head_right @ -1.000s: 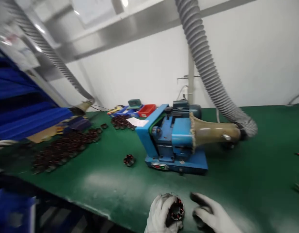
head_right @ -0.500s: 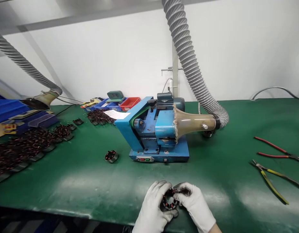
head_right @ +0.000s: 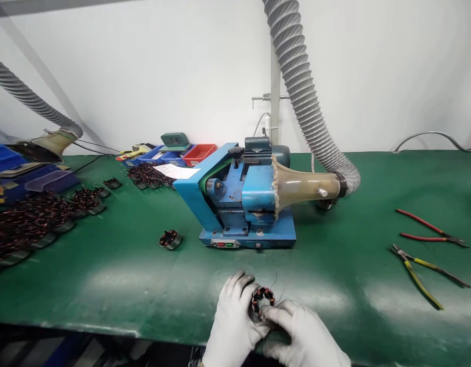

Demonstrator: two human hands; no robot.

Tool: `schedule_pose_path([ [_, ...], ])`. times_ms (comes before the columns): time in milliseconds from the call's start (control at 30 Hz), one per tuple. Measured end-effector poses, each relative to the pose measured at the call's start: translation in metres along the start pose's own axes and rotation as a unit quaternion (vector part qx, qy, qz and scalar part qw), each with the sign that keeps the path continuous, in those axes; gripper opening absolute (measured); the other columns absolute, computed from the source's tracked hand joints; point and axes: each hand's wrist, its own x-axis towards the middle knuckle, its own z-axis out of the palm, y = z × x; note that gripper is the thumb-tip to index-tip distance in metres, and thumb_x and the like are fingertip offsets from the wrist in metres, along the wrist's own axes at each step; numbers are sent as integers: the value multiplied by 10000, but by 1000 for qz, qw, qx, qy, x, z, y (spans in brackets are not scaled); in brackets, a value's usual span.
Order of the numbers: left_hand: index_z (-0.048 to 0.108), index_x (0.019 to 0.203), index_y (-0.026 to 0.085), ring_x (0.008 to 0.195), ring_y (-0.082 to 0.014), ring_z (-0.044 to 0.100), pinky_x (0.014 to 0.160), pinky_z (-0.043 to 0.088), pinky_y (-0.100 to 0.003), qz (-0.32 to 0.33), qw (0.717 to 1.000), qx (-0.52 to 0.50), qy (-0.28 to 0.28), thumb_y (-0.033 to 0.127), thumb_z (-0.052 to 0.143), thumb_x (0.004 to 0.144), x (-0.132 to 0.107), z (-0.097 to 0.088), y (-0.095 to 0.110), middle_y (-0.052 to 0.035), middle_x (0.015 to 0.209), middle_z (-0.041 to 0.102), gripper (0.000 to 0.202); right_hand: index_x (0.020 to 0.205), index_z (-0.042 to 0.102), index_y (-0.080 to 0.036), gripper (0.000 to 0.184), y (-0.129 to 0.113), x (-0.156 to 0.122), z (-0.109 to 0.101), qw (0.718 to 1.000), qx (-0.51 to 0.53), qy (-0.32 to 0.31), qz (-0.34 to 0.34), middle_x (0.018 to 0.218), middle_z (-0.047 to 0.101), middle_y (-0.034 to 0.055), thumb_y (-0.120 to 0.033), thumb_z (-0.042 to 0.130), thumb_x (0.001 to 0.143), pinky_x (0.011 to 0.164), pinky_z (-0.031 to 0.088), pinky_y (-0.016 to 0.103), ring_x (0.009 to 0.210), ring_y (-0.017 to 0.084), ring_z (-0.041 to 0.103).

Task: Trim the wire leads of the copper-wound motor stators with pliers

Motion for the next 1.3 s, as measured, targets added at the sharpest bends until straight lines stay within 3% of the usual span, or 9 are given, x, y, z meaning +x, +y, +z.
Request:
schedule_pose_path([
  [167,561,896,184,1033,-330,544,945,399,-512,-20,1000,10,16,422,744,530,-4,2,1,-83,1002,618,473,922,619,-198,215,25,-7,17,971,-180,61,-147,749,662,32,-144,412,897,614,479,229,650,132,613],
  [300,551,876,184,1035,-338,540,956,386,-536,-36,999,9,4,411,789,484,-6,0,1,-86,991,617,512,815,632,-212,240,27,-8,-6,965,-256,24,-46,705,639,28,-154,410,884,593,471,259,624,159,603],
  [400,470,1127,141,1137,-388,469,936,403,-570,-25,998,-25,-45,432,805,449,-7,-7,0,-177,1194,523,810,917,649,-227,168,11,-2,-28,980,-191,-33,54,870,669,46,-214,494,852,723,485,274,793,179,627],
  [533,78,1398,126,1306,-400,273,989,366,-561,-34,975,-141,-169,498,792,490,5,-14,6,-259,1429,227,1213,1308,458,-278,598,-14,20,-40,982,-95,-135,94,1130,637,64,-219,603,730,818,458,290,969,220,608],
  [633,34,1413,123,1329,-395,225,1053,260,-565,-69,939,-238,-239,534,793,466,23,-9,16,-257,1453,170,1281,1348,405,-222,622,-21,42,-38,960,-134,-227,92,889,706,66,-184,537,742,607,430,248,714,203,642],
  [733,-2,1421,119,1248,-363,388,1024,333,-513,-110,906,-292,-286,466,809,445,36,-1,21,-232,1409,280,1315,1263,489,-177,542,-17,54,-38,942,-185,-265,92,718,693,49,-146,506,722,487,329,239,564,187,598],
  [967,335,1319,164,1242,-286,385,1030,344,-415,-56,922,-194,-331,178,588,722,38,-8,19,-138,1382,344,648,1054,585,-119,301,0,30,-23,949,-209,-185,147,826,680,142,-126,397,819,596,378,297,718,250,626],
  [1067,461,1144,170,1109,-251,490,944,420,-392,-37,931,-171,-319,199,548,781,39,-12,22,-118,1236,463,374,923,607,-167,272,3,20,-15,959,-184,-136,165,829,680,93,-183,338,882,658,412,293,754,213,619],
  [1300,489,921,185,841,-234,524,751,466,-400,27,951,-77,-298,184,458,815,38,-11,28,-74,937,537,110,667,516,-182,290,13,14,-2,962,152,25,225,553,570,0,-364,388,853,483,421,242,491,136,519],
])
